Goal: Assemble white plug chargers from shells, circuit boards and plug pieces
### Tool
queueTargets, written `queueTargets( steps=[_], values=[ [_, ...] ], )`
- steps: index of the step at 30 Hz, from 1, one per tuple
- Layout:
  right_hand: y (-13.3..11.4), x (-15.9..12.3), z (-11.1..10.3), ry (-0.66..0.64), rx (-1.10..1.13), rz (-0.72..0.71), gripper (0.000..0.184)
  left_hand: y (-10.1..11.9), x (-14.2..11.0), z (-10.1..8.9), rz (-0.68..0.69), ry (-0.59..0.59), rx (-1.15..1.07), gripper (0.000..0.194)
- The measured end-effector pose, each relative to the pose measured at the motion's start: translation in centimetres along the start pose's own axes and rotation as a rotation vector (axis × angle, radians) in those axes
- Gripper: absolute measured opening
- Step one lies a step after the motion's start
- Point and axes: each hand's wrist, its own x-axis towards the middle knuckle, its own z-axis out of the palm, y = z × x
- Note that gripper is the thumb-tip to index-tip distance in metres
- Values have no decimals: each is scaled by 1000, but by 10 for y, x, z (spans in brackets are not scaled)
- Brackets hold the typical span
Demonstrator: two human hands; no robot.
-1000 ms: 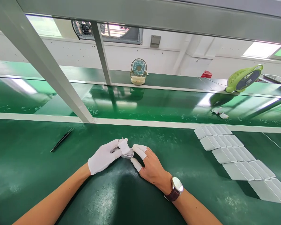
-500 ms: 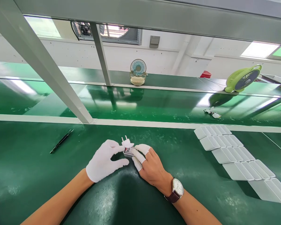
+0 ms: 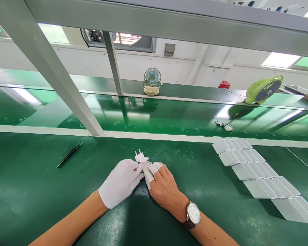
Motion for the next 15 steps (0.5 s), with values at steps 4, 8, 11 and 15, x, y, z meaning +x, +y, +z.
queueTargets(
  steps=[4,8,11,15],
  values=[
    [-1,4,-3,-8,-26,-3,38,4,0,3,-31,-21,13,27],
    [-3,10,-6,-25,-74,-18,32,2,0,8,-28,-33,70,27],
    [-4,12,-6,-32,-86,-13,32,0,0,10,-12,-29,66,26],
    [-4,13,-5,-20,-88,-25,23,0,-1,13,-5,-15,95,25]
  ],
)
